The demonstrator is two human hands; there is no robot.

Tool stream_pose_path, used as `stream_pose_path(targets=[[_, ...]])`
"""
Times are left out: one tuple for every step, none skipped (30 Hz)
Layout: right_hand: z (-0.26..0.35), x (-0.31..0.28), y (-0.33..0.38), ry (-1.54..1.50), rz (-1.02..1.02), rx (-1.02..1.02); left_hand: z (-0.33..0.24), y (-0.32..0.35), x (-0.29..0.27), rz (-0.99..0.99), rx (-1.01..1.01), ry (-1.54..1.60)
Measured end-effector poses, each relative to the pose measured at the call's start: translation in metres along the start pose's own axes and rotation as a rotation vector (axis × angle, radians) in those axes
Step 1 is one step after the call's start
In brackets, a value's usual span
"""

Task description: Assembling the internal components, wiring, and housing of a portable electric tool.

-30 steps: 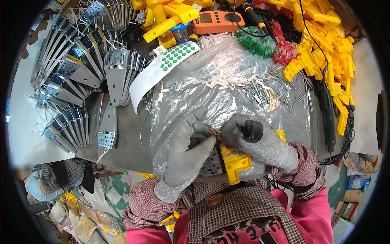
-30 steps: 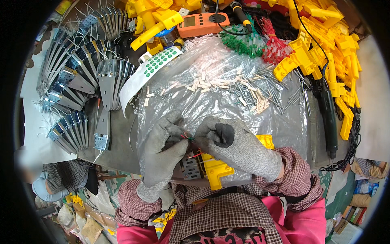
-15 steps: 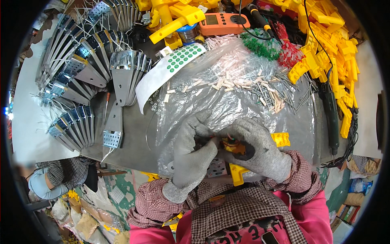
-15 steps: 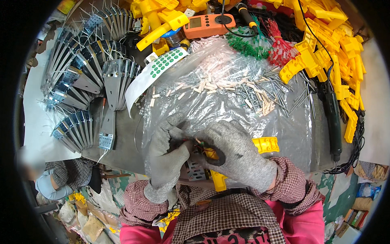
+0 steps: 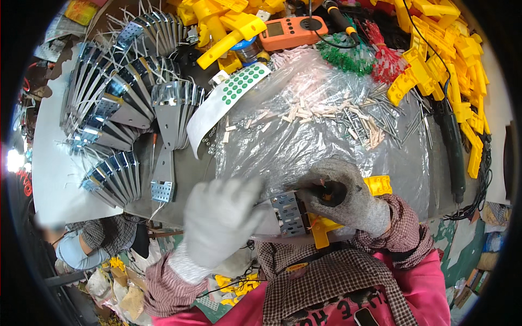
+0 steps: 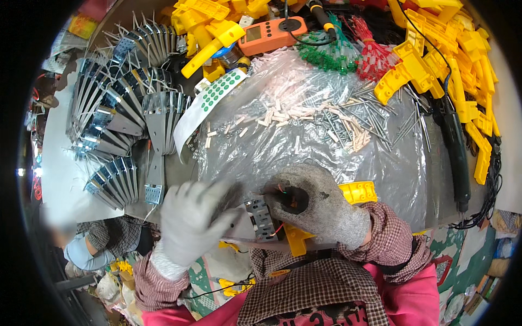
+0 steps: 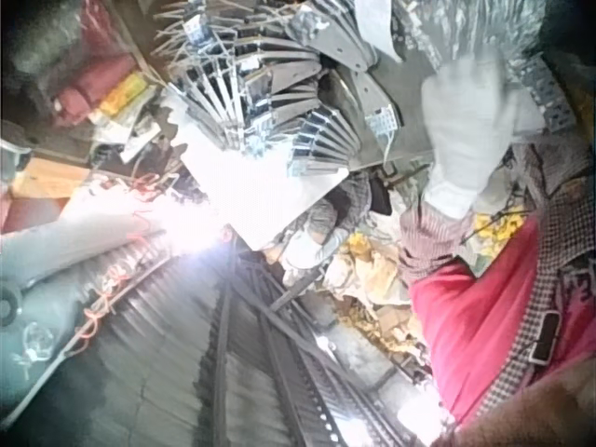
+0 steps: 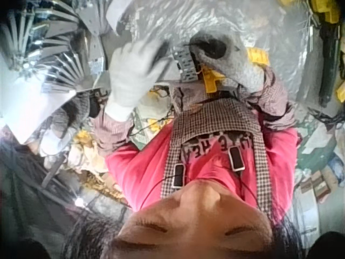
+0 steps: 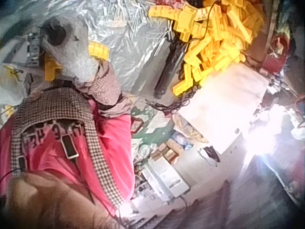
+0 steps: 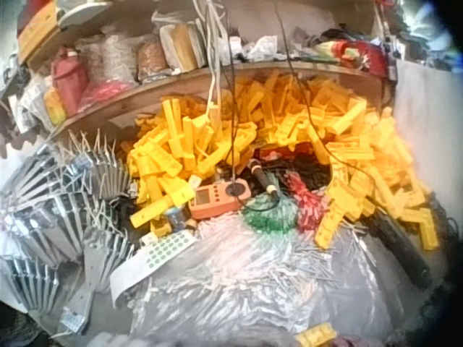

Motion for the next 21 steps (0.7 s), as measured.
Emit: stream_pose_path(targets=[[0.0,-0.002,0.002,-0.003,-0.002,-0.003,-0.021,-0.013,0.004,-0.126,0.22,-0.279],[-0.003,-0.003,0.003,0.011,0.009,-0.001,-0.036,-0.019,0.007,-0.25,0.436,-0.562],[-0.005,-0.003,0.004,0.027,0.019,0.001,-0.044,-0.022,0.006,-0.082,0.528,-0.612],[-0.005,-0.003,0.005,0.028,0.013,-0.003,-0.044,-0.023,0.007,-0.084,0.533,-0.617],[-0.006,-0.002,0.004,-0.088,0.0,0.003,-0.041,-0.025,0.009,-0.035,0.468,-0.533],[-0.006,-0.002,0.004,-0.205,-0.012,0.01,-0.038,-0.025,0.012,0.015,0.403,-0.448],[-0.006,-0.003,0.004,-0.209,-0.019,0.009,-0.031,-0.025,0.013,0.068,0.251,-0.272],[-0.004,-0.004,0.002,-0.079,-0.008,-0.04,-0.03,-0.026,0.013,0.073,0.255,-0.276],[-0.001,-0.004,0.002,0.05,0.002,-0.087,-0.018,-0.028,0.018,0.239,-0.044,0.118],[-0.001,-0.004,0.002,0.046,0.001,-0.085,-0.01,-0.025,0.027,0.395,-0.352,0.514],[-0.001,-0.004,0.002,0.023,-0.007,-0.056,-0.009,-0.026,0.028,0.398,-0.354,0.513],[-0.002,-0.004,0.003,-0.001,-0.014,-0.027,-0.008,-0.028,0.027,0.313,-0.389,0.699],[-0.003,-0.004,0.003,-0.002,-0.018,-0.025,-0.006,-0.03,0.025,0.223,-0.418,0.882],[-0.003,-0.004,0.003,-0.041,-0.037,-0.029,-0.009,-0.029,0.027,0.227,-0.417,0.881],[-0.004,-0.005,0.002,-0.08,-0.056,-0.032,-0.014,-0.027,0.028,0.143,-0.42,0.994],[-0.003,-0.004,0.002,-0.083,-0.055,-0.033,-0.018,-0.026,0.027,0.053,-0.425,1.104],[-0.003,-0.004,0.001,-0.085,-0.059,-0.052,-0.019,-0.026,0.029,0.052,-0.428,1.102],[-0.002,-0.003,0.001,-0.088,-0.062,-0.07,-0.019,-0.027,0.028,0.014,-0.42,1.056],[-0.002,-0.004,0.001,-0.086,-0.062,-0.07,-0.019,-0.027,0.028,-0.024,-0.409,1.012],[-0.003,-0.006,0.002,-0.106,-0.07,-0.032,-0.017,-0.027,0.029,-0.024,-0.408,1.014],[-0.003,-0.008,0.002,-0.126,-0.077,0.006,-0.015,-0.026,0.029,-0.031,-0.425,1.035]])
Point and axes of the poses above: each hand's wrist, its own y-axis away from the middle knuckle, its own x-axis out of the palm, z = x × y, the point moved 4 cm from there along -y, towards the middle knuckle, and after that the axes turned 2 degrees about -x, right-handed, at the moved point
